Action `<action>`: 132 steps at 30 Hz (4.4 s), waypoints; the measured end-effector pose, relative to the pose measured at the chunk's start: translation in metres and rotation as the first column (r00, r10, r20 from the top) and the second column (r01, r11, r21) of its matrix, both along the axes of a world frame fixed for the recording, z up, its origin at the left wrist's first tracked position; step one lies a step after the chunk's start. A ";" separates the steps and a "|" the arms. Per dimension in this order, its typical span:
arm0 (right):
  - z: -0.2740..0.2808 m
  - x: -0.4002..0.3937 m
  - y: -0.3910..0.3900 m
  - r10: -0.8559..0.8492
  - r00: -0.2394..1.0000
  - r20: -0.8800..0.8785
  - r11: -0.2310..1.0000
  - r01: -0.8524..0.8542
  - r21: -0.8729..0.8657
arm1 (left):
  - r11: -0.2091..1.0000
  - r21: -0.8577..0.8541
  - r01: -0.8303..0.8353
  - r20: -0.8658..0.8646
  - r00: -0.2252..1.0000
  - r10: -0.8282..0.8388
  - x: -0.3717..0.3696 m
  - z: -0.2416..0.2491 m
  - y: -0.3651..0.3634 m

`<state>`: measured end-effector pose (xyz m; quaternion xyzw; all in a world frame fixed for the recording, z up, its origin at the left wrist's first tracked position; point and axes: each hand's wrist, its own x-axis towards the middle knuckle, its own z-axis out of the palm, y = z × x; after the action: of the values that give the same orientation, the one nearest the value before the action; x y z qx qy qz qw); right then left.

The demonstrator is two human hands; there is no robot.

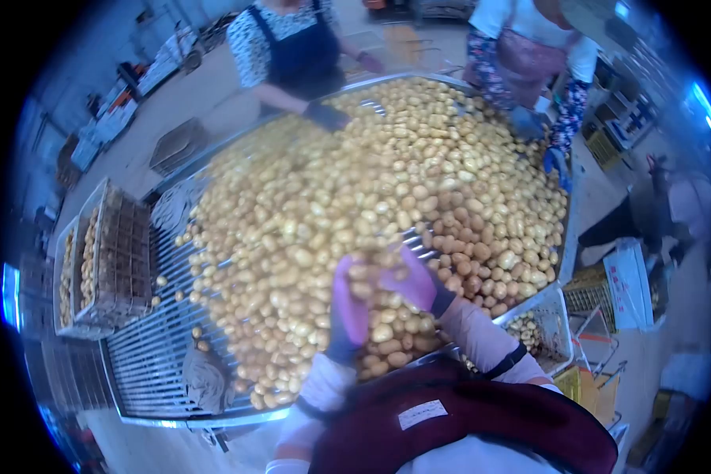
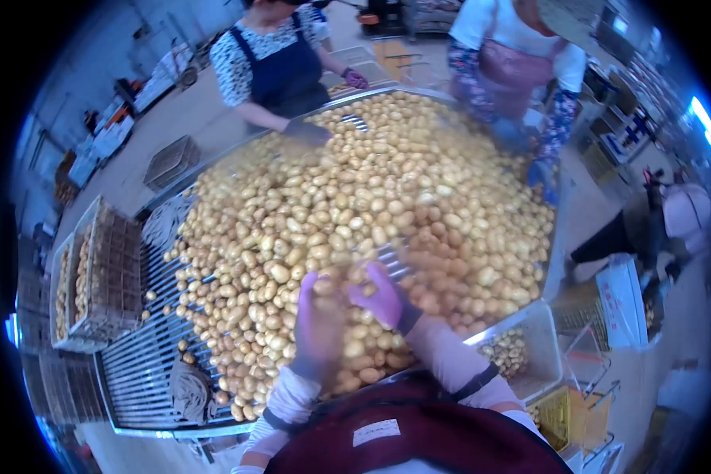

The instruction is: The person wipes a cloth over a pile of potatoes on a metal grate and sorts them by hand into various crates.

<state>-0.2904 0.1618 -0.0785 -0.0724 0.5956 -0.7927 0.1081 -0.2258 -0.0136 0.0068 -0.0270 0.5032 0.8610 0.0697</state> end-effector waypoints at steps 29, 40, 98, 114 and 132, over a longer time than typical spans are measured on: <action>-0.003 0.167 0.171 -0.360 0.723 -0.589 0.222 0.680 0.699 | -0.138 -0.930 -0.341 -0.140 0.676 -0.724 -0.013 -0.042 0.025; -0.025 0.003 0.194 -0.266 0.861 -0.434 0.173 0.486 0.857 | -0.132 -0.931 -0.341 -0.174 0.731 -0.659 -0.031 -0.048 0.034; 0.031 0.056 0.062 0.302 0.777 -0.552 0.356 0.445 0.822 | -0.151 -0.988 -0.021 0.061 0.855 -0.515 0.046 -0.052 -0.035; -0.003 -0.129 0.089 0.227 0.812 -0.538 0.437 0.409 0.801 | 0.170 -0.979 -0.108 -0.184 0.827 -0.532 -0.012 -0.048 0.032; -0.014 -0.141 0.052 -0.047 0.999 0.019 0.972 0.041 0.231 | -0.135 -0.915 -0.381 -0.322 0.888 -0.329 -0.221 -0.089 -0.015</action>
<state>-0.4314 0.2140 -0.0924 -0.0366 0.6837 -0.7212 0.1055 -0.4471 -0.0291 -0.0821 0.1231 0.9731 0.1578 -0.1144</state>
